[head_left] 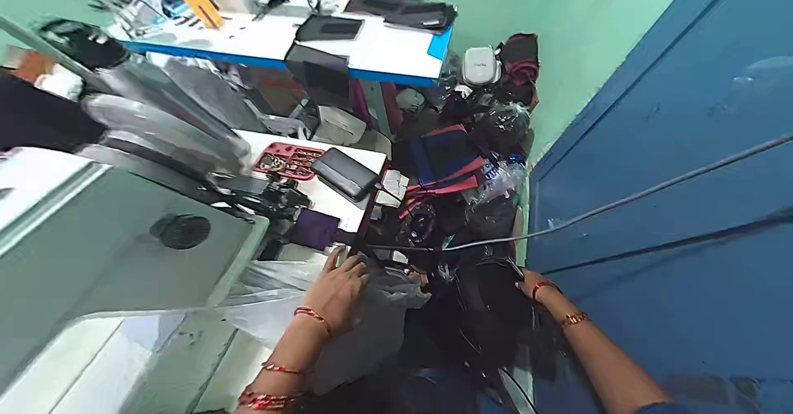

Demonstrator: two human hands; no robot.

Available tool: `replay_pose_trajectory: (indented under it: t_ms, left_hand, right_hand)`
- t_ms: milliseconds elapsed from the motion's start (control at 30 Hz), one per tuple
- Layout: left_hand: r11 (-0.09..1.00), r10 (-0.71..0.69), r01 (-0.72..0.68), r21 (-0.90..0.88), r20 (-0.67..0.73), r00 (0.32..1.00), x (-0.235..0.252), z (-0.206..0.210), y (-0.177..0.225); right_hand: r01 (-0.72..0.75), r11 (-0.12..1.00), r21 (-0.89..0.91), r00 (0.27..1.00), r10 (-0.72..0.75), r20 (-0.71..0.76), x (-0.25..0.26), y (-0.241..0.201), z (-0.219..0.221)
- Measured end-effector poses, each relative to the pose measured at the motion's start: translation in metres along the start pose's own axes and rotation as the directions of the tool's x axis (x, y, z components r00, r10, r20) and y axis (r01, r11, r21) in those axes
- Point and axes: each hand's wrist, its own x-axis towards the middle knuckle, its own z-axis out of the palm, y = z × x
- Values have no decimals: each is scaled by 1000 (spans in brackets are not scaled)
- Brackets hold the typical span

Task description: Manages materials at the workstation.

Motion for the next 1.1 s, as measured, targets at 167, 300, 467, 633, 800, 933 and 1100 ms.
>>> replay_pose_trajectory:
  t_ms: [167, 300, 467, 633, 800, 933, 1100]
  left_hand:
    - [996, 94, -89, 31, -299, 950, -2, 21, -7]
    - [994, 104, -90, 58, -328, 939, -1, 23, -10]
    - [997, 71, -66, 29, -262, 963, -2, 18, -5]
    - [1000, 4, -4, -6, -76, 997, -1, 5, -2]
    - [1000, -7, 7, -20, -17, 1000, 0, 1, 0]
    - [999, -15, 15, -30, 13, 1000, 0, 1, 0]
    - [999, -16, 17, -46, 16, 1000, 2, 3, -1]
  right_hand:
    - [-108, 985, 136, 993, 113, -34, -6, 14, 3]
    - [-163, 980, 114, 983, 171, -65, -2, 18, 3]
    - [-174, 980, 100, 980, 182, -77, 1, 25, 5]
    - [-116, 981, 154, 982, 137, -129, 15, 26, 1]
    - [-61, 973, 223, 979, 102, -178, 20, 13, -9]
    - [-41, 977, 207, 980, 80, -183, 26, 4, -24]
    - [-27, 983, 180, 979, 62, -193, 36, -2, -44]
